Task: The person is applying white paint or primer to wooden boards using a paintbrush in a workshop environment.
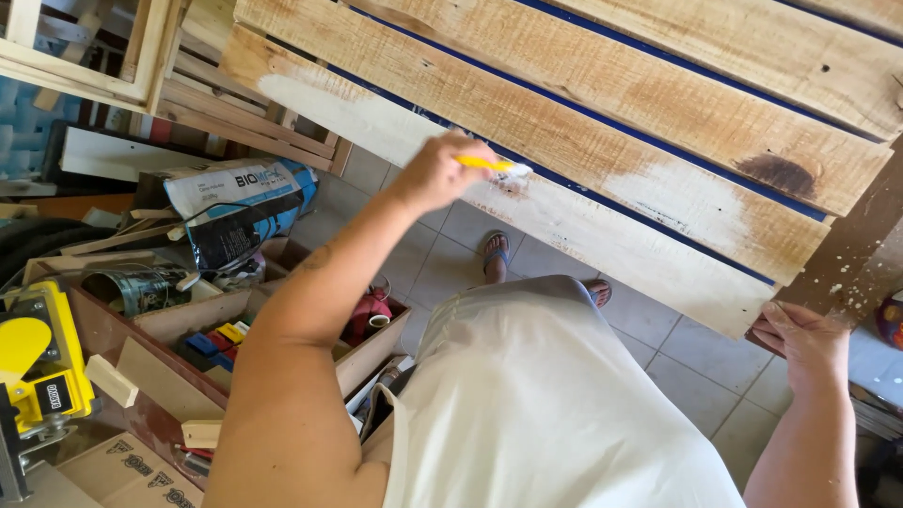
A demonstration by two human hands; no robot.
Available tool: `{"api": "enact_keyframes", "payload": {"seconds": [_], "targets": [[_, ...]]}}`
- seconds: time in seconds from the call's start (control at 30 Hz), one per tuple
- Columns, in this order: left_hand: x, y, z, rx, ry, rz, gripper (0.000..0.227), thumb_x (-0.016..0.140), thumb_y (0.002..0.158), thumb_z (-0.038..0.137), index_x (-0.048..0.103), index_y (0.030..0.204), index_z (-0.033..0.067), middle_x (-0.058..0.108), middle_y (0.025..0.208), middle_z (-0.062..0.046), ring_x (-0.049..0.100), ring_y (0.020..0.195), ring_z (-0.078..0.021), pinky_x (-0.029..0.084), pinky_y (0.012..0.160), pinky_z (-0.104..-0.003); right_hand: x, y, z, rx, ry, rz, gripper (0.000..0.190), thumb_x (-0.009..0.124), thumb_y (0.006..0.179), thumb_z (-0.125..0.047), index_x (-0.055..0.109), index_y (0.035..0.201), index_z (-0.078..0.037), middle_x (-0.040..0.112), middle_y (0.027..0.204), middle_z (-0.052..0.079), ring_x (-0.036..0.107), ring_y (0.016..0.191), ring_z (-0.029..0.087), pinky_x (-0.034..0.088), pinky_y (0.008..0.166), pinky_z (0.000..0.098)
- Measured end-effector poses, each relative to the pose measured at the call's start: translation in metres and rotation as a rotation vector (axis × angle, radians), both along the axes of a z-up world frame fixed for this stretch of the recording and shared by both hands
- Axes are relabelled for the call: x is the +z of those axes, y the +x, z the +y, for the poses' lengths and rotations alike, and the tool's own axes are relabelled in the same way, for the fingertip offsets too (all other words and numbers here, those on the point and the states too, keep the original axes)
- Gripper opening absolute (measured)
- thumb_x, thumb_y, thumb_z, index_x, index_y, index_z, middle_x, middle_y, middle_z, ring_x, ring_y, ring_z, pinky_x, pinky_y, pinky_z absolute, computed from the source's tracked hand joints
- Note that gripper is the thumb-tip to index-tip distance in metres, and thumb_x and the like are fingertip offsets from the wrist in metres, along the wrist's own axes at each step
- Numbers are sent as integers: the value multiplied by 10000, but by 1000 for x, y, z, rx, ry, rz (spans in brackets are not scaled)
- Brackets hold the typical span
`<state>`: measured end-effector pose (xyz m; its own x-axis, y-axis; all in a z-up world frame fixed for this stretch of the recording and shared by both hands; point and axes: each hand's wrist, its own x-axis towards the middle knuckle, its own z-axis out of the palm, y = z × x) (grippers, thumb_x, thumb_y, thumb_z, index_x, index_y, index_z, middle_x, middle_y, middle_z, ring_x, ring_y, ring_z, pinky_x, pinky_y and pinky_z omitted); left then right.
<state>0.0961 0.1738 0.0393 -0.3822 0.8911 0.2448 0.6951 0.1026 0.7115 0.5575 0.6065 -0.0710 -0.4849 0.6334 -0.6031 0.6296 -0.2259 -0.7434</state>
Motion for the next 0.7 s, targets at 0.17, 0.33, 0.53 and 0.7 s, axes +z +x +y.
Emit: {"api": "enact_keyframes", "payload": {"seconds": [0.17,0.33,0.53,0.7], "targets": [[23,-51,-74,436,-267,168,40,696,1033,61,732,1015,57,749,965,-110,670,903,-274,571,722,-374,-7,2,1,-29,3,12,254,775,1053,-131,707,1272,-21,722,1067,167,736,953,288,656,936,452],[6,24,-44,523,-313,284,319,682,901,-115,762,1133,90,752,1123,-115,654,1120,-342,679,869,-352,-12,4,1,-56,-12,24,252,802,1030,-141,720,1244,-36,726,1052,167,739,918,263,673,924,456],[-4,72,-35,178,133,112,78,751,1015,85,685,1051,62,661,843,-43,589,771,-177,568,743,-285,-8,2,2,-33,7,1,244,778,1037,-110,715,1253,-16,728,1089,189,743,948,299,662,930,466],[-11,14,-93,554,-132,369,118,769,1025,105,661,999,67,738,903,-98,674,867,-265,579,708,-307,-7,2,3,-17,8,19,258,783,1041,-135,714,1261,-20,727,1071,187,740,939,292,661,927,466]]}}
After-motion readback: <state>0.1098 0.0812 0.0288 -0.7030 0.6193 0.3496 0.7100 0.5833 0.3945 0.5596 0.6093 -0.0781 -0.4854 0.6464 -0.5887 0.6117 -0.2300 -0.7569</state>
